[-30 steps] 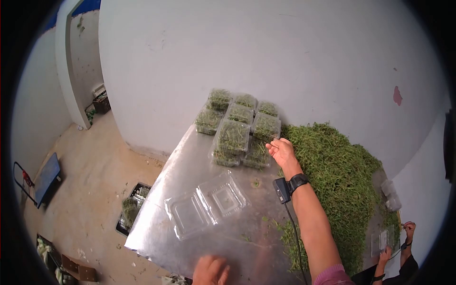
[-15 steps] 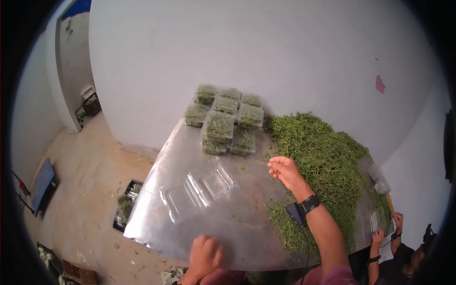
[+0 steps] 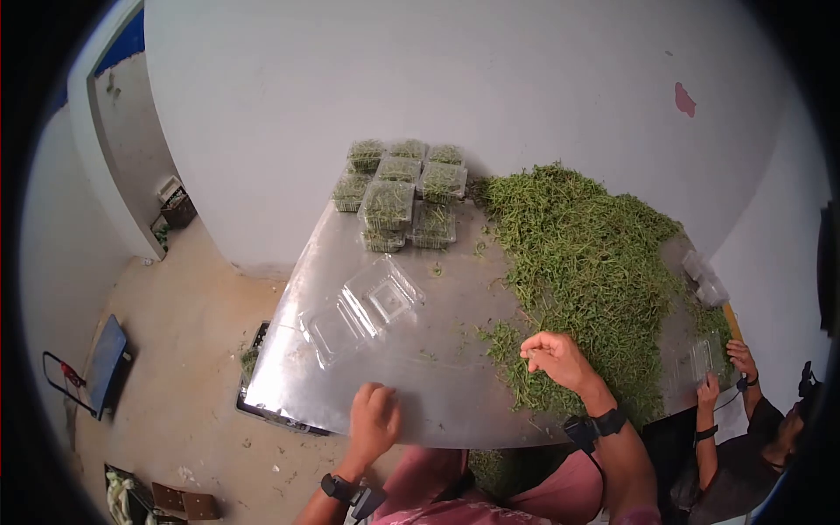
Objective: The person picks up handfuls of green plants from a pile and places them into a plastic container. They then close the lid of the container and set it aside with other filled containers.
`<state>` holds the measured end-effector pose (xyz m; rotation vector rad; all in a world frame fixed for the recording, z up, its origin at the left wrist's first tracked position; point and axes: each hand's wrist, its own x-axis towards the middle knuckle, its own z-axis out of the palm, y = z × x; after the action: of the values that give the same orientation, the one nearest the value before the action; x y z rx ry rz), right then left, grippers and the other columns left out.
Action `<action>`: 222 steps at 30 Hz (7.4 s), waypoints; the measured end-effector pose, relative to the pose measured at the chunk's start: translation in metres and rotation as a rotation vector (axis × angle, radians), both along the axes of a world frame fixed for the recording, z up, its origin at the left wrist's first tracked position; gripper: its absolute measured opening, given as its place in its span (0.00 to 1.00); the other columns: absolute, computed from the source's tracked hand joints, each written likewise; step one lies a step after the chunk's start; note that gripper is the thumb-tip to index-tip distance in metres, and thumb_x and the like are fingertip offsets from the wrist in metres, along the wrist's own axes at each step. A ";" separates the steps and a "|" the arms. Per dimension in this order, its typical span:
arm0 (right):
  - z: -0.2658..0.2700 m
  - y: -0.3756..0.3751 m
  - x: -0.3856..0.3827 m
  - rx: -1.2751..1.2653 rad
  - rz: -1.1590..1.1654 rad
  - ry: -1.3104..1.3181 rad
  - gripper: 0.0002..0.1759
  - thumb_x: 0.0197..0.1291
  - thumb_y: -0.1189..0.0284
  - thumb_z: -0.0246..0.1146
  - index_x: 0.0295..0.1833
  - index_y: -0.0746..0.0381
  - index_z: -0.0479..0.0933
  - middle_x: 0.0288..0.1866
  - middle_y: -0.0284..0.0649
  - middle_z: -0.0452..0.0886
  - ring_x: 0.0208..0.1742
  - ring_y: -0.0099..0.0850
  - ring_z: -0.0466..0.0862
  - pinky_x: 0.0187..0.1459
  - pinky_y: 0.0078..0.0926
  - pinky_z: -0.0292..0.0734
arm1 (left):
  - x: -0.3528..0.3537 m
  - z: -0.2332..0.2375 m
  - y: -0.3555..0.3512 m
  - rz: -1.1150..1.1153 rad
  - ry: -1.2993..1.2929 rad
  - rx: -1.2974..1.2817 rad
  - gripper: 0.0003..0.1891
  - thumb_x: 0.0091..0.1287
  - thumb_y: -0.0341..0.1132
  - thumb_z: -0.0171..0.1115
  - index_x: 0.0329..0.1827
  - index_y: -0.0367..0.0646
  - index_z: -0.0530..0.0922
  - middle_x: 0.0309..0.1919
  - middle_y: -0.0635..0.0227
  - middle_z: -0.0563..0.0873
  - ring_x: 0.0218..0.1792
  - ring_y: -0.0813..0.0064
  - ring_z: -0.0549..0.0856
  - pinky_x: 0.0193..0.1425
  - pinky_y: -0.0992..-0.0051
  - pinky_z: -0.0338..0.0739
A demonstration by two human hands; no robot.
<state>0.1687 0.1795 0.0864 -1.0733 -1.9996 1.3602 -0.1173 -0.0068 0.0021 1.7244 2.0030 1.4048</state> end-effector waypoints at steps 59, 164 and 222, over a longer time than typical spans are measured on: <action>-0.030 -0.028 0.011 0.056 0.101 0.009 0.11 0.63 0.76 0.54 0.45 0.66 0.80 0.33 0.39 0.84 0.31 0.23 0.84 0.35 0.23 0.78 | -0.002 0.033 0.051 0.145 0.630 -0.022 0.19 0.55 0.22 0.59 0.52 0.38 0.80 0.56 0.57 0.79 0.68 0.48 0.65 0.71 0.50 0.54; -0.035 -0.003 0.012 0.476 -0.067 -0.233 0.21 0.59 0.74 0.65 0.58 0.66 0.71 0.56 0.49 0.73 0.56 0.45 0.76 0.57 0.39 0.73 | 0.086 -0.006 0.038 -0.120 -1.372 0.207 0.24 0.74 0.31 0.50 0.70 0.35 0.58 0.57 0.51 0.75 0.38 0.69 0.84 0.39 0.73 0.81; 0.128 0.098 0.101 0.475 -0.558 -0.677 0.55 0.51 0.58 0.74 0.77 0.60 0.48 0.73 0.54 0.61 0.68 0.51 0.69 0.64 0.52 0.76 | 0.094 -0.009 0.038 -0.146 -0.974 0.082 0.18 0.72 0.31 0.52 0.63 0.37 0.68 0.56 0.58 0.79 0.33 0.79 0.80 0.36 0.79 0.78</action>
<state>0.2699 0.2774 0.2145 -1.8087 -2.0435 0.2158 -0.0234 0.0314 -0.0065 0.8568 1.2576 1.7861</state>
